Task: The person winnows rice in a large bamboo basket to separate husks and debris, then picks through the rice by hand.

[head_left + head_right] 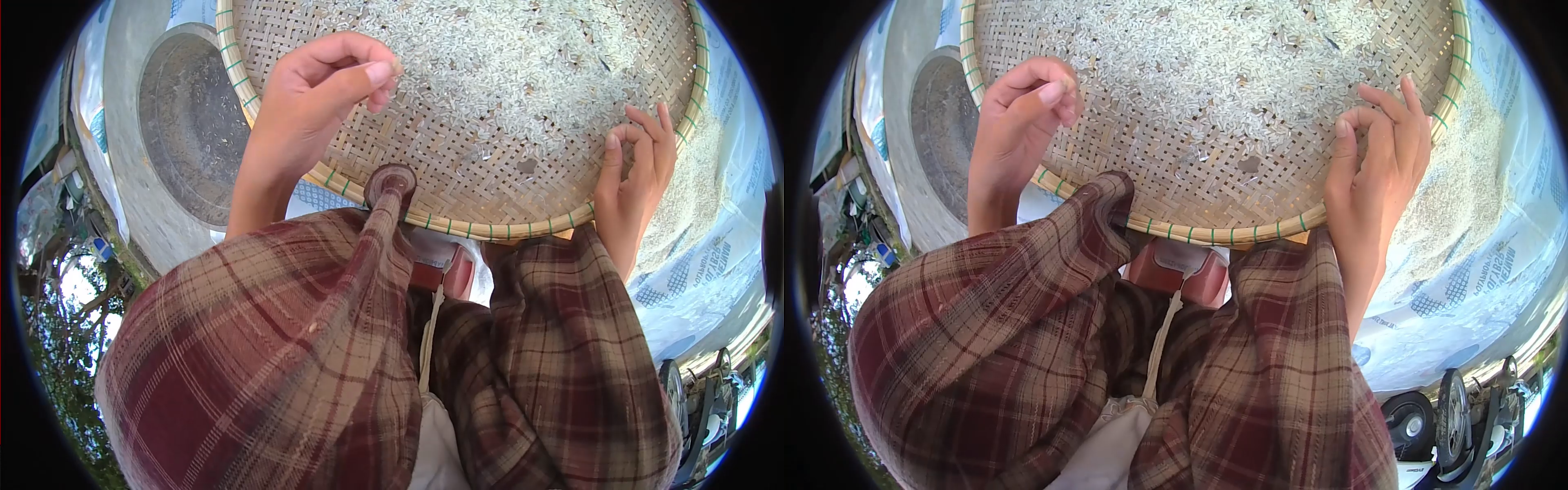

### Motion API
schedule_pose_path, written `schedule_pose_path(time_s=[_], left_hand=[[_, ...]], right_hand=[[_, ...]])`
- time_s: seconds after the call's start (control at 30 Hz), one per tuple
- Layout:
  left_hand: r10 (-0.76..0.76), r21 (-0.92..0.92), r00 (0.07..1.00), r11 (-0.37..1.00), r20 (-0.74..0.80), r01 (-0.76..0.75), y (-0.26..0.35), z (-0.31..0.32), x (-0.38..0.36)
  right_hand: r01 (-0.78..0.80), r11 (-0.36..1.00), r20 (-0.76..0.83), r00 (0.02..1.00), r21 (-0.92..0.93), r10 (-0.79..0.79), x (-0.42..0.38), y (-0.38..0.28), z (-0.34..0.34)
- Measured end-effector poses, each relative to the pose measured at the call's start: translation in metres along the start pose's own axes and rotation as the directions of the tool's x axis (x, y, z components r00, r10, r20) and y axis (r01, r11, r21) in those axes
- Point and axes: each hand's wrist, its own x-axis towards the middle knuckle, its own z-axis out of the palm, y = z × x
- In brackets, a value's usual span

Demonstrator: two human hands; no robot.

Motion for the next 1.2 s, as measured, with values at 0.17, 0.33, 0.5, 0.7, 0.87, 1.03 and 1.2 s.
schedule_pose_path(time_s=[0.17, 0.33, 0.5, 0.7, 0.87, 1.03, 1.2], left_hand=[[0.233, 0.104, 0.802, 0.972, -0.55, -0.211, 0.042, -0.086, -0.04], [0.55, 0.645, 0.4, 0.749, -0.733, 0.152, 0.031, -0.134, -0.061], [0.666, 0.885, 0.598, 0.426, -0.447, 0.187, 0.007, -0.055, -0.028], [0.067, 0.321, 0.954, 0.933, 0.293, -0.164, -0.014, 0.055, 0.023], [0.01, 0.099, 0.962, 0.994, 0.271, -0.038, -0.02, 0.063, 0.032], [-0.066, -0.111, 0.967, 0.989, 0.245, 0.095, -0.019, 0.067, 0.037], [-0.055, -0.2, 0.971, 0.974, 0.233, 0.104, -0.026, 0.069, 0.041]], right_hand=[[-0.004, 0.997, -0.047, 0.999, 0.073, 0.007, 0.002, -0.005, -0.001], [0.032, 0.993, -0.066, 0.998, 0.116, -0.024, 0.007, -0.013, 0.004], [-0.033, 0.956, -0.024, 0.999, 0.292, 0.042, 0.004, -0.02, 0.005], [-0.158, 0.702, 0.197, 0.98, 0.694, 0.027, 0.009, -0.039, 0.007], [-0.168, 0.69, 0.207, 0.978, 0.704, 0.027, 0.01, -0.037, 0.009], [-0.175, 0.699, 0.175, 0.982, 0.693, 0.073, 0.012, -0.037, 0.008], [-0.123, 0.77, 0.125, 0.991, 0.626, 0.057, 0.014, -0.035, 0.008]])
